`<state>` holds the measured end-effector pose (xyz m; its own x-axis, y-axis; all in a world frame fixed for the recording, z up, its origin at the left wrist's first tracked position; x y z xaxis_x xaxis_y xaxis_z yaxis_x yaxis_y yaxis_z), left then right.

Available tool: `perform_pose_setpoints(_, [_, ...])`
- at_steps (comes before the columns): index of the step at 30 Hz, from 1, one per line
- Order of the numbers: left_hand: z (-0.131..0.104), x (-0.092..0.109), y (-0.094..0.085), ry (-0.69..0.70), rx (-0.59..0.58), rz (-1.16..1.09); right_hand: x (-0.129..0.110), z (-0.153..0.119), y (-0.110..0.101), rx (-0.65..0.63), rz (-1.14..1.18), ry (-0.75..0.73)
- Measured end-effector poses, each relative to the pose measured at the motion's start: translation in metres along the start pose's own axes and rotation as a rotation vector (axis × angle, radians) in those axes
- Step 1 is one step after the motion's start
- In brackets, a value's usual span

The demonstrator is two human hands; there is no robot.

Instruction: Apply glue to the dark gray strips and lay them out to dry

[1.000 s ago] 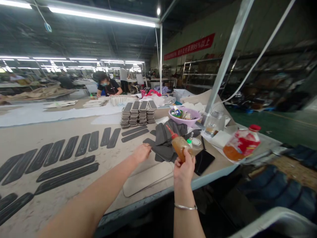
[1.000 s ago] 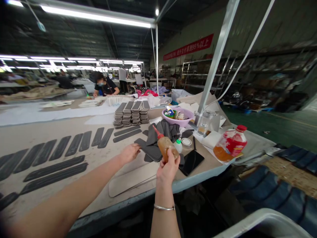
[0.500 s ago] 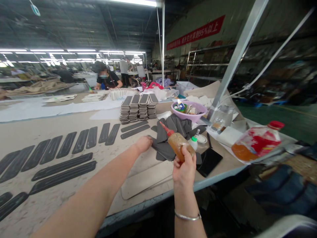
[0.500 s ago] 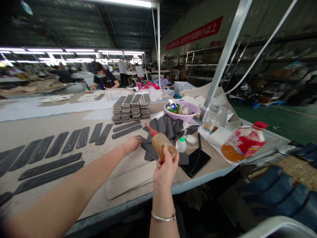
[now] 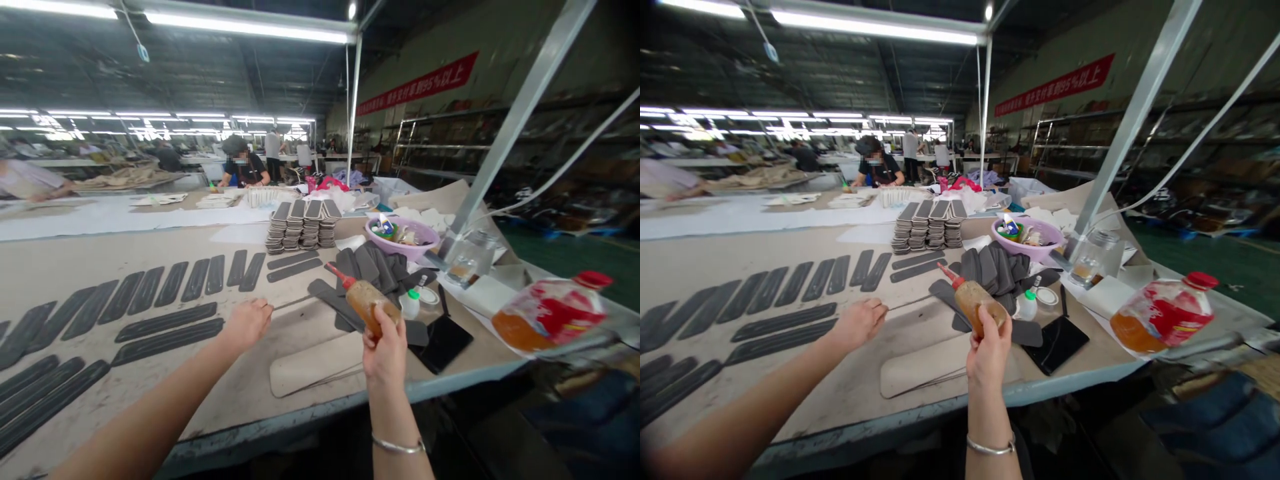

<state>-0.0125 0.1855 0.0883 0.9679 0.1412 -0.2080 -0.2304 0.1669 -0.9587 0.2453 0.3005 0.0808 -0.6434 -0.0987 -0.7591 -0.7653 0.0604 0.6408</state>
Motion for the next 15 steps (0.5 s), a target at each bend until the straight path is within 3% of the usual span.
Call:
perform_pose_setpoints(6, [-0.101, -0.016, 0.033, -0.118, -0.095, -0.096, 0.039, -0.034, 0.024, -0.158, -0.207, 0.048])
perform_pose_setpoints(11, [-0.152, -0.04, 0.037, -0.277, 0.102, -0.219, 0.078, -0.069, 0.043, -0.367, -0.441, 0.05])
perform_pose_setpoints(15, [-0.175, -0.06, 0.039, -0.335, 0.211, -0.304, 0.098, -0.092, 0.058, -0.52, -0.583, -0.059])
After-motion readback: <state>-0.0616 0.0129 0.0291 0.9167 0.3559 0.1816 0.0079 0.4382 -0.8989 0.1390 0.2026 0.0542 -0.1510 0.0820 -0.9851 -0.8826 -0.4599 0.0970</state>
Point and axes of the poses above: each hand's wrist, its own z-axis towards the middle knuckle, its own y-axis out of the palm, x = y × z, the point moved 9 cm from there along z, towards the middle knuckle, and after that the axes turned 1 degree about x, right-handed, at the moved point
